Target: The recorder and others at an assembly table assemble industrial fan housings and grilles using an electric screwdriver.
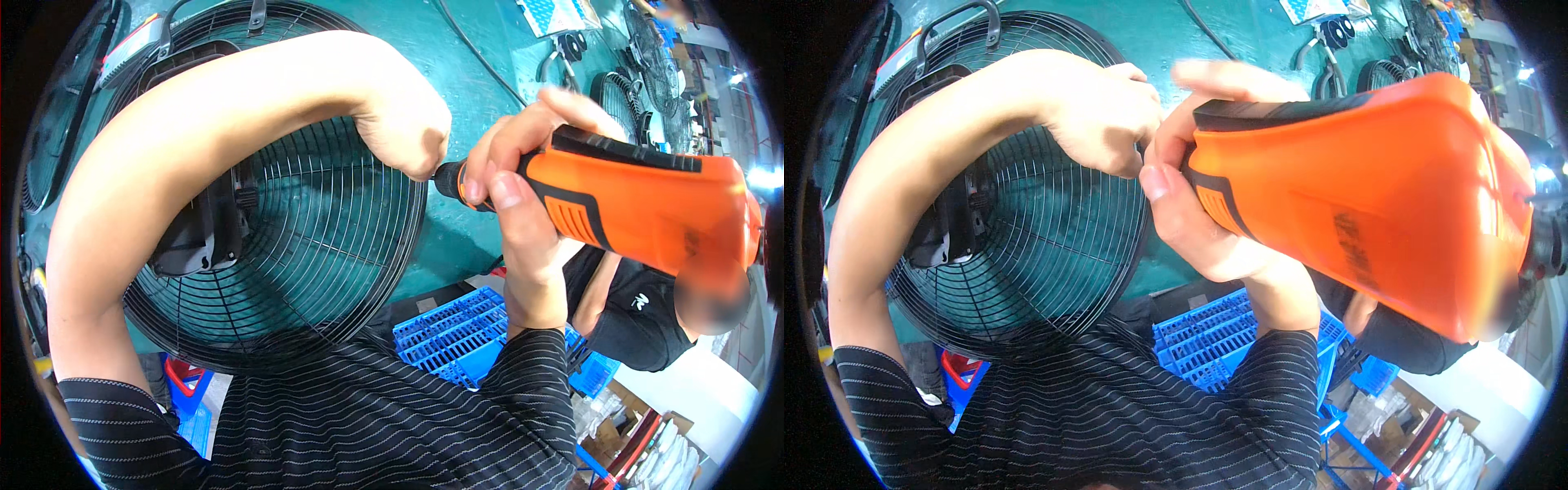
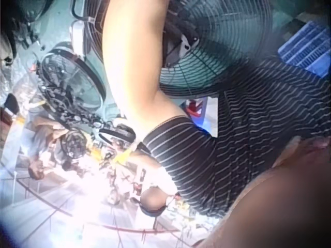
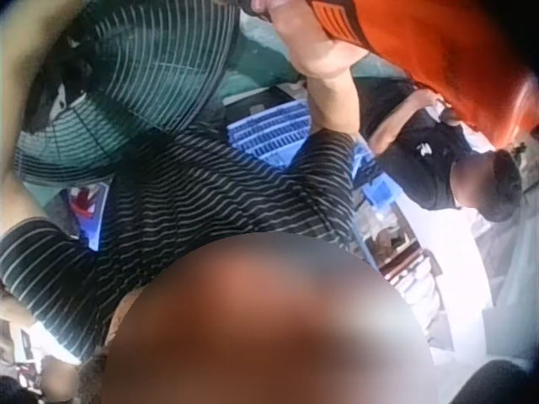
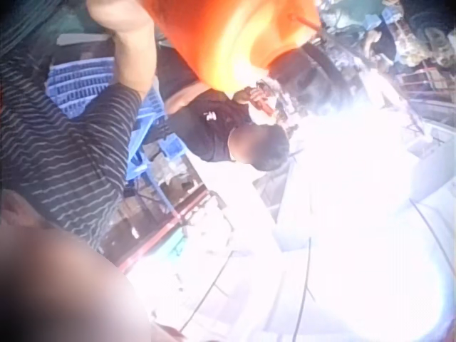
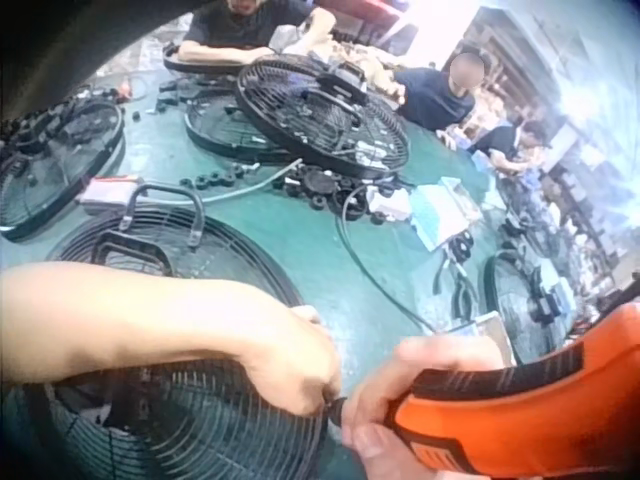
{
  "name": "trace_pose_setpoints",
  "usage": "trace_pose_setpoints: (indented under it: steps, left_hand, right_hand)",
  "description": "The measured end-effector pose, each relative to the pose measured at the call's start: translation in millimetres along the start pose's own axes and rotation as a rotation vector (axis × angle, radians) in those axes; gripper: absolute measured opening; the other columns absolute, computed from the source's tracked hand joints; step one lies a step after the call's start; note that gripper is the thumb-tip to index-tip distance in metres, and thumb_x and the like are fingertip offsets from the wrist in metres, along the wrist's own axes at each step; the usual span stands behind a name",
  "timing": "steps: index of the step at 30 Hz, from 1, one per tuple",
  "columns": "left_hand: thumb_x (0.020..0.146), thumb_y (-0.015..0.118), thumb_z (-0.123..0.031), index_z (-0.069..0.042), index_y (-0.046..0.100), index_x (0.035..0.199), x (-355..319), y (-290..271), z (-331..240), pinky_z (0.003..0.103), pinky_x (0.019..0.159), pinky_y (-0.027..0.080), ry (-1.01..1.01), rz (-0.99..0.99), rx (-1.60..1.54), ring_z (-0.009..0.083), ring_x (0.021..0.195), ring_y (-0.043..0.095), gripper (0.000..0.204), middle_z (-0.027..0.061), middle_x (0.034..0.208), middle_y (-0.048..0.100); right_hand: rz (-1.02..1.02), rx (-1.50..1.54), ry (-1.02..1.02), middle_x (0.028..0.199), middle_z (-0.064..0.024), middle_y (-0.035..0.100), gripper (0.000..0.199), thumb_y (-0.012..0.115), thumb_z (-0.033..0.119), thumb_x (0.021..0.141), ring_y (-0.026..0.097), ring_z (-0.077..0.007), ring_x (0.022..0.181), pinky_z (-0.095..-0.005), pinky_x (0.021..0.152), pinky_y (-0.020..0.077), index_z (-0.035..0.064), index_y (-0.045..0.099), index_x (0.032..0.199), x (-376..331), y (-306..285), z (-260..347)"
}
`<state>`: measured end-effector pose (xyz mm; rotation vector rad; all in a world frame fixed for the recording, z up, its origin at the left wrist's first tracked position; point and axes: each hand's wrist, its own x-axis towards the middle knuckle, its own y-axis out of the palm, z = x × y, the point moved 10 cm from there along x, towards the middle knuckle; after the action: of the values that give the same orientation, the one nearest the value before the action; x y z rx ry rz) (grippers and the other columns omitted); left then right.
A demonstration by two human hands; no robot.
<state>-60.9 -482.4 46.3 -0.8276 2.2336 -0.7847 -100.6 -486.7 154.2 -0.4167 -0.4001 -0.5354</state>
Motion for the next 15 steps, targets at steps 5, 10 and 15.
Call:
trace_pose_setpoints:
  steps: [5, 10, 15]
  left_hand:
    - [0.086, 0.054, -0.028, -0.004, 0.072, 0.102, 2.5, 2.6, 5.4, 0.041, 0.083, 0.049, -0.01, -0.002, -0.002, 0.0322, 0.09, 0.064, 0.034, 0.021, 0.097, 0.069]
    - [0.084, 0.055, -0.028, -0.007, 0.073, 0.102, 2.0, 2.7, 4.2, 0.041, 0.084, 0.049, 0.027, -0.047, 0.042, 0.0321, 0.093, 0.065, 0.034, 0.0196, 0.097, 0.069]
    - [0.083, 0.058, -0.028, -0.01, 0.069, 0.112, -1.0, 1.9, 0.5, 0.044, 0.096, 0.043, -0.06, 0.031, 0.018, 0.0311, 0.106, 0.061, 0.036, 0.0165, 0.107, 0.068]
  right_hand:
    - [0.07, 0.164, -0.014, 0.066, -0.0054, 0.05, 0.039, 0.07, 0.006, 0.083, 0.051, -0.0165, 0.053, -0.0289, 0.048, 0.043, 0.0038, 0.049, 0.115, 2.2, 4.5, -1.6]
    - [0.213, 0.307, -0.02, 0.067, -0.0068, 0.051, 0.041, 0.073, -0.001, 0.074, 0.05, -0.0153, 0.053, -0.0278, 0.047, 0.0407, 0.0034, 0.051, 0.109, 5.9, 15.4, -7.9]
    - [0.242, 0.436, 0.07, 0.072, -0.0063, 0.053, 0.054, 0.074, 0.003, 0.078, 0.051, -0.0158, 0.055, -0.0293, 0.049, 0.0415, 0.0018, 0.049, 0.126, 14.0, 9.4, -19.3]
